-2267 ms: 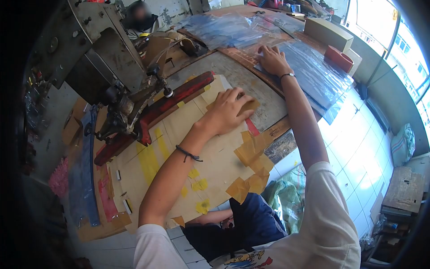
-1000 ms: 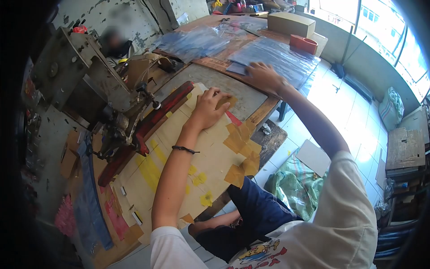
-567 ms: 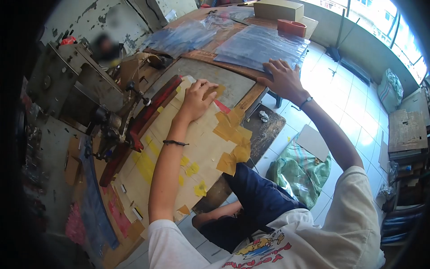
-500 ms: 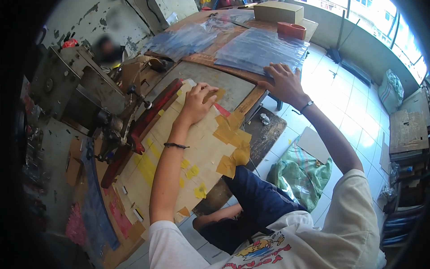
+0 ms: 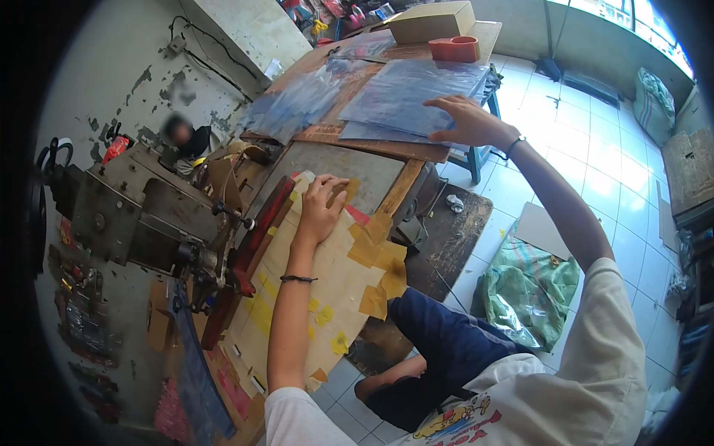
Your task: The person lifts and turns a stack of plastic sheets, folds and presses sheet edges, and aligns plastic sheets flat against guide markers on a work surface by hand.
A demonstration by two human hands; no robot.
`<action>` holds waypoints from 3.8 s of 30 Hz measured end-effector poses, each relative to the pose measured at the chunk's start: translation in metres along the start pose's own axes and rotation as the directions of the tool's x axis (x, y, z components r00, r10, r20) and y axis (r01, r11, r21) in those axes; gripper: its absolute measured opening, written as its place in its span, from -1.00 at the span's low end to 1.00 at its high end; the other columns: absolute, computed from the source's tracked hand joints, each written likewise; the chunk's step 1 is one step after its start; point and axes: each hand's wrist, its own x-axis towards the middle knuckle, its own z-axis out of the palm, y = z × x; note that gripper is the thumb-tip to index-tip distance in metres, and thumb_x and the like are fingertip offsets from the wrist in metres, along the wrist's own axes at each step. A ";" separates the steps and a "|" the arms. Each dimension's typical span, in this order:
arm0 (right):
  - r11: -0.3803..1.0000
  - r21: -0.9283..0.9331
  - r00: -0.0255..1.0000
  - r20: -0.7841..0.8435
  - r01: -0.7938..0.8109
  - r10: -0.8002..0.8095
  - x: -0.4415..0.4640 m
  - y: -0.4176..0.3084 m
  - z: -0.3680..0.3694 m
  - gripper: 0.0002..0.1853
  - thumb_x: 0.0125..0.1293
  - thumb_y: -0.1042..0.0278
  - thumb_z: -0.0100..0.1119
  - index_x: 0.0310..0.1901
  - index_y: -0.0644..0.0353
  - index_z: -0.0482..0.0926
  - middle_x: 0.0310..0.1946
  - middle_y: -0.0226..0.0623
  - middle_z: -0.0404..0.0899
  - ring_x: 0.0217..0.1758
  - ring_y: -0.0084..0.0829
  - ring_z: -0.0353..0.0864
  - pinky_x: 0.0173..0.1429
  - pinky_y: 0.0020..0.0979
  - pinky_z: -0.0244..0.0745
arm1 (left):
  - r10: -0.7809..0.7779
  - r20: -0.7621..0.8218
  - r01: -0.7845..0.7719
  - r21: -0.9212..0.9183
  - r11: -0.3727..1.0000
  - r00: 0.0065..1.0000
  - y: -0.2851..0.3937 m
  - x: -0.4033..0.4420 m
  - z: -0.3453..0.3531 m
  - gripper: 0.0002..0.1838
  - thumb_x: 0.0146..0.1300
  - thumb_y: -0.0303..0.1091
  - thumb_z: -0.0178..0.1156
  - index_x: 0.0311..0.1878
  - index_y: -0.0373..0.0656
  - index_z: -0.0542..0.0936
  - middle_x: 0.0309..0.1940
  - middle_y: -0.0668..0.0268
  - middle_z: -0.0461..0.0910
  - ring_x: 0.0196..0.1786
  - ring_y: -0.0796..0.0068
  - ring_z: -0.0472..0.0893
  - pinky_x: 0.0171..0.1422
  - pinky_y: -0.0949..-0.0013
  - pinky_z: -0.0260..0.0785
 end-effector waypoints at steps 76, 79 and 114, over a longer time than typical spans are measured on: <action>0.878 -0.156 0.892 0.061 0.452 -0.448 0.039 -0.088 0.062 -0.41 0.47 -0.24 -0.07 0.39 -0.12 0.42 0.50 -0.27 0.23 0.61 -0.21 0.07 0.63 0.20 -0.29 | -0.080 -0.083 0.066 -0.160 0.985 0.993 -0.001 0.023 0.024 -0.73 0.24 -0.24 0.26 -0.01 -0.01 0.68 0.24 0.08 0.53 0.28 0.05 0.51 0.38 0.16 0.37; 0.874 -0.104 0.878 0.126 0.474 -0.461 0.033 -0.085 0.057 -0.45 0.51 -0.16 -0.08 0.40 -0.11 0.40 0.49 -0.26 0.24 0.61 -0.22 0.05 0.64 0.20 -0.34 | -0.069 -0.143 0.043 -0.175 0.984 0.987 0.000 0.022 0.027 -0.74 0.22 -0.21 0.29 -0.05 -0.04 0.65 0.15 0.12 0.58 0.20 0.07 0.56 0.33 0.16 0.41; 0.805 0.062 0.797 0.116 0.590 -0.593 0.024 -0.119 0.047 -0.69 0.32 0.43 0.17 0.08 0.09 0.69 -0.20 -0.21 0.47 -0.11 -0.25 0.59 0.02 -0.26 0.53 | -0.082 -0.126 0.067 -0.121 0.990 0.989 -0.010 0.022 0.036 -0.65 0.16 -0.06 0.35 0.01 0.09 0.69 0.17 0.22 0.58 0.25 0.17 0.53 0.38 0.19 0.36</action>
